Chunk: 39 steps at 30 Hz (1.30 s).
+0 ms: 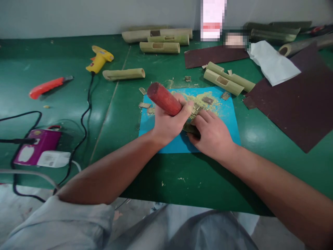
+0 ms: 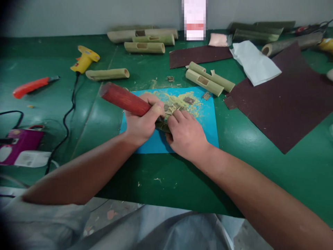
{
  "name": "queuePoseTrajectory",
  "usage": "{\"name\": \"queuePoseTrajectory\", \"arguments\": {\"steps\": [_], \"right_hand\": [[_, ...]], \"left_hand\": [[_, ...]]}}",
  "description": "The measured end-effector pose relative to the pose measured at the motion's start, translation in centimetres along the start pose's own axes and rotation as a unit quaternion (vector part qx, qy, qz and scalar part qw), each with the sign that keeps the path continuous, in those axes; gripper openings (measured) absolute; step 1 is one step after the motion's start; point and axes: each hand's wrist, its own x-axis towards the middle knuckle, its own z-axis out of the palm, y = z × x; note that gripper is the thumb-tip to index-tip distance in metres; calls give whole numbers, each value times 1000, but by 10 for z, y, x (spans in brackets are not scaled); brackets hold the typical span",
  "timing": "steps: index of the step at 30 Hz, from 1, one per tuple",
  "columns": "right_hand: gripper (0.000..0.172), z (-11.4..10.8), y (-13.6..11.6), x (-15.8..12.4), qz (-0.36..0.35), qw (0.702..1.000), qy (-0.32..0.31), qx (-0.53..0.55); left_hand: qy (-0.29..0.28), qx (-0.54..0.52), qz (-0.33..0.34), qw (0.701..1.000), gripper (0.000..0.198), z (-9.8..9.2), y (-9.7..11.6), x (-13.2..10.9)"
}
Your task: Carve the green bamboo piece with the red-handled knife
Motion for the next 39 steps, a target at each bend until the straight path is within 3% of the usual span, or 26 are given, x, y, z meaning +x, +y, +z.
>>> {"name": "queuePoseTrajectory", "arguments": {"steps": [6, 14, 22, 25, 39], "right_hand": [[12, 0, 1, 1, -11, 1000, 12, -16], [10, 1, -2, 1, -16, 1000, 9, 9], [9, 3, 2, 2, -20, 999, 16, 39], [8, 3, 3, 3, -20, 999, 29, 30], [10, 1, -1, 2, -20, 1000, 17, -4]], "left_hand": [[-37, 9, 34, 999, 33, -2, -7, 0], [-59, -5, -11, 998, 37, 1, -3, 3], [4, -39, -102, 994, 31, 5, 6, 0], [48, -59, -89, 993, 32, 6, 3, 1], [-2, -20, -70, 997, 36, 4, 2, 1]]}}
